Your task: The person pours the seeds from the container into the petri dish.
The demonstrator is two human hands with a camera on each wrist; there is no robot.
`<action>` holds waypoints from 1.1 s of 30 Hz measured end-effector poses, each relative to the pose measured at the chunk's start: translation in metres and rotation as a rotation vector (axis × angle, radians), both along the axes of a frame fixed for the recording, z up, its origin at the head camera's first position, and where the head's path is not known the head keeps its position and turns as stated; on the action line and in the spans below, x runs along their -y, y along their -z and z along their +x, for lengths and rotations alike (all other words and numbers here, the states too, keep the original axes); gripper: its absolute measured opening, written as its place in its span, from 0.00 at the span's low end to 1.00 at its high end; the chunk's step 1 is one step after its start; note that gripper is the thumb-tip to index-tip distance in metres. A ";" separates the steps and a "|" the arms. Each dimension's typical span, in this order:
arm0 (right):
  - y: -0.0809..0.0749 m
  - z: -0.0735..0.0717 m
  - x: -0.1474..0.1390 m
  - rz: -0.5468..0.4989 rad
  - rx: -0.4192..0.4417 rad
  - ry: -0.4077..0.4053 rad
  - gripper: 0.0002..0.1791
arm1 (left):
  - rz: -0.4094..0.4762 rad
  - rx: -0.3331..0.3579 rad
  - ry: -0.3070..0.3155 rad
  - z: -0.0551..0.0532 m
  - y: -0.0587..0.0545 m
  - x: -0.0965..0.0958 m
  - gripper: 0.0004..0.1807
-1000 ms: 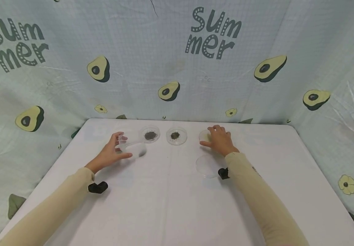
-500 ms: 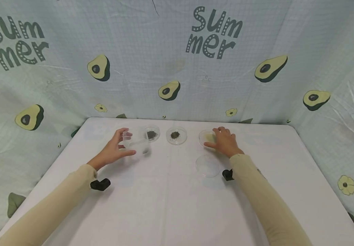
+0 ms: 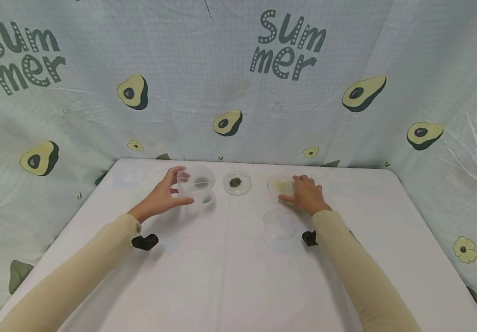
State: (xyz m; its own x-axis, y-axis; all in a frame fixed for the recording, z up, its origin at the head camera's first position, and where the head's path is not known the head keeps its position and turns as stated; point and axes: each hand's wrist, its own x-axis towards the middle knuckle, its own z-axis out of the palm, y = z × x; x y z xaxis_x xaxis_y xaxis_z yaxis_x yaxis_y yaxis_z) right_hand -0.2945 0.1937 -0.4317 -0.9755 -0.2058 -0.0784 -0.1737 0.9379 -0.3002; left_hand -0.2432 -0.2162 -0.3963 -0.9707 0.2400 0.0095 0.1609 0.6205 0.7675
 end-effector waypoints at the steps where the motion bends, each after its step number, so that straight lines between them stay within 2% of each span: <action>1: 0.002 0.000 -0.001 0.003 0.000 0.000 0.50 | -0.003 0.000 0.001 -0.001 0.000 -0.002 0.53; 7: 0.007 0.001 -0.003 0.002 0.010 0.001 0.49 | 0.002 -0.026 0.032 -0.003 -0.004 -0.012 0.53; 12: 0.005 0.001 -0.002 0.001 0.000 -0.004 0.49 | 0.015 -0.048 0.051 -0.007 -0.009 -0.018 0.53; 22: 0.005 0.001 0.002 0.001 -0.002 -0.010 0.48 | 0.014 -0.028 0.047 -0.015 -0.014 -0.038 0.53; 29: 0.005 0.001 0.001 0.011 -0.021 -0.027 0.46 | 0.019 -0.063 0.082 -0.021 -0.019 -0.052 0.53; 33: 0.004 0.000 0.004 0.021 -0.033 -0.044 0.46 | 0.023 -0.059 0.089 -0.025 -0.022 -0.058 0.53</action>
State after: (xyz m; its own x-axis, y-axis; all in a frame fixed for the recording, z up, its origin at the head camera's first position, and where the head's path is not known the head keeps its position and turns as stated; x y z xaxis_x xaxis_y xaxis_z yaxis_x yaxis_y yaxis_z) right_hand -0.2943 0.1901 -0.4355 -0.9675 -0.2476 -0.0507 -0.2249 0.9351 -0.2739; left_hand -0.2685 -0.1581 -0.3745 -0.9431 0.3246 0.0728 0.2603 0.5840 0.7689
